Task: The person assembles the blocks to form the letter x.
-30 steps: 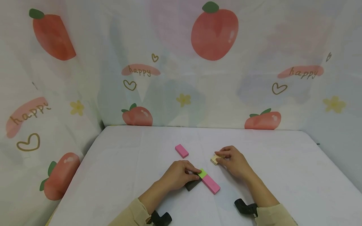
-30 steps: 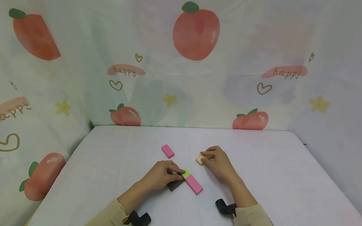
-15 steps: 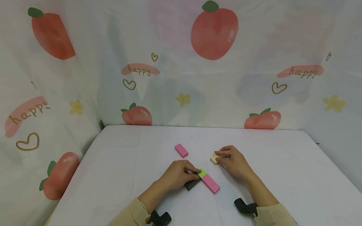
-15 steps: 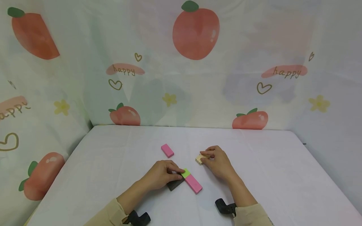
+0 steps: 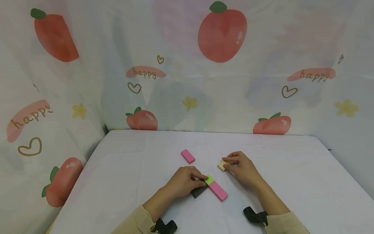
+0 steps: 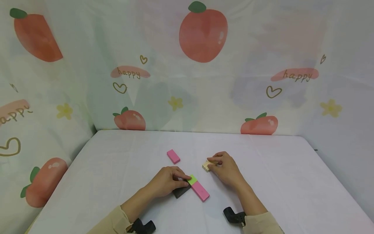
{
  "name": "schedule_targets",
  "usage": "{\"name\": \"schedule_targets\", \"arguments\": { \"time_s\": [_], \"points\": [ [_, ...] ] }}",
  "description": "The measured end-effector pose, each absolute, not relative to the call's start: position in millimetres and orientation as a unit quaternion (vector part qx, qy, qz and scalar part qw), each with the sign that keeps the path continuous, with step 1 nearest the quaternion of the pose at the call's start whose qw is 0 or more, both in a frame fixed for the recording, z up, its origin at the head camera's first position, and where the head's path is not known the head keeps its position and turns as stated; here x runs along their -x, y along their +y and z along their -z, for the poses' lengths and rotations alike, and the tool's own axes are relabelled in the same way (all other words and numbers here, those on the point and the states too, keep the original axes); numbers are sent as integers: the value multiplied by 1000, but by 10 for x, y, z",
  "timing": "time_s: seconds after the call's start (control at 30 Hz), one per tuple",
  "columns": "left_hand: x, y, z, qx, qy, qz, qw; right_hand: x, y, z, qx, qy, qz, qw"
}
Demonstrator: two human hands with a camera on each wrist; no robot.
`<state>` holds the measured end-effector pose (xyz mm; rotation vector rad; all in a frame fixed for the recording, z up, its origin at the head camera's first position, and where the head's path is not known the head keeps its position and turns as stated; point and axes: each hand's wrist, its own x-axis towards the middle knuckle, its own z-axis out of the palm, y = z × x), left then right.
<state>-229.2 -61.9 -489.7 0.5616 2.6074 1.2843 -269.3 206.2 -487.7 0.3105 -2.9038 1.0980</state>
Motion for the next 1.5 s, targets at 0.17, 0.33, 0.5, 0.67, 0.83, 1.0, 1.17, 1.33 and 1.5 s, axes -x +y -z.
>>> {"name": "schedule_targets", "arguments": {
  "time_s": [0.17,0.33,0.5,0.67,0.83,1.0,1.17,1.33,1.5],
  "points": [
    [2292,-623,4898,-189,878,-431,90,2682,2053,4864,-98,-931,-353,8],
    [2292,-627,4898,-191,877,-432,90,2679,2049,4855,-101,-930,-353,10],
    [2300,-624,4905,-193,877,-432,88,2686,2050,4858,-100,-930,-353,9],
    [2296,-619,4898,-193,877,-431,89,2682,2056,4858,-103,-930,-352,9],
    [2286,-616,4884,-190,879,-429,87,2681,2058,4860,-107,-931,-349,8],
    [2290,-617,4882,-192,879,-428,85,2682,2049,4855,-110,-930,-350,6],
    [2300,-618,4884,-195,877,-431,85,2677,2038,4841,-112,-930,-351,6],
    [2308,-619,4899,-196,877,-430,86,2671,2032,4833,-110,-930,-352,3],
    [2301,-620,4904,-193,877,-430,88,2671,2031,4843,-111,-930,-351,0]
  ]
}}
